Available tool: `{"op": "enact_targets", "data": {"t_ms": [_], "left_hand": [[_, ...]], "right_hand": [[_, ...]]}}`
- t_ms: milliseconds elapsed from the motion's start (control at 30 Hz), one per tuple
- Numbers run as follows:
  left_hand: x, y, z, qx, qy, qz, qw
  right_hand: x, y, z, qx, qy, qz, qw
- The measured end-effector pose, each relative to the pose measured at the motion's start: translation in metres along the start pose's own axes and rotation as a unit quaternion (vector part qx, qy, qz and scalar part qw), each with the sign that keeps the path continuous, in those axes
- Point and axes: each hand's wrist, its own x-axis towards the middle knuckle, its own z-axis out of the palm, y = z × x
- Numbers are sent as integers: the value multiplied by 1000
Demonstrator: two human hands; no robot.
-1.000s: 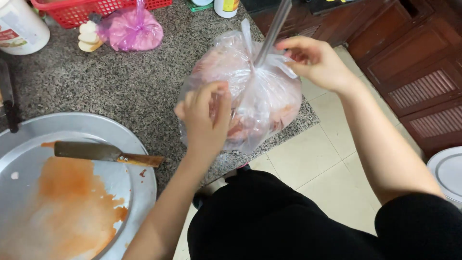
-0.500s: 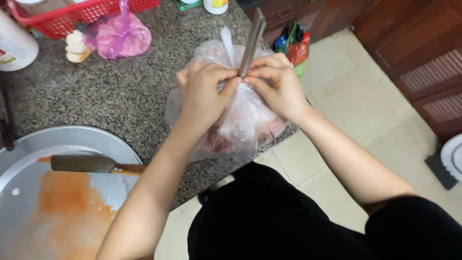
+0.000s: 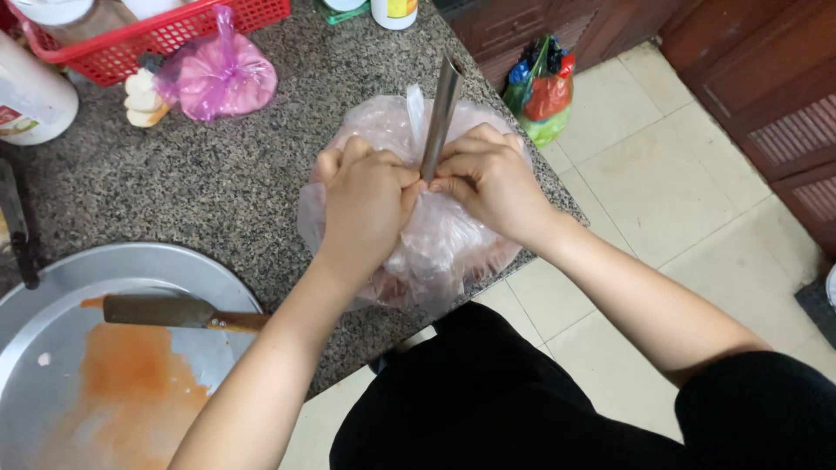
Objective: The person prepares a large vertical stack of marinated meat by placing it into a large plastic bag, tying the bag around the central skewer, and then washing kitchen items in a sink.
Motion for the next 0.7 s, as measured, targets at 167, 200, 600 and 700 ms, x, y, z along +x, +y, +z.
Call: {"op": "enact_targets", "data": {"t_ms": [167, 200, 600, 700], "left_hand": [[-10, -13, 3, -96, 43, -26, 994], [-15, -9, 5, -96, 52, -29, 994], [-23, -14, 41, 28, 114, -74, 990], [-22, -12, 46, 17, 137, -96, 986]], "right_hand": [[2, 11, 6, 40, 31, -5, 999], [-3, 10, 6, 38, 26, -12, 999], [-5, 14, 25, 2, 14, 21, 1000], [-7, 19, 28, 24, 13, 64, 998]]}}
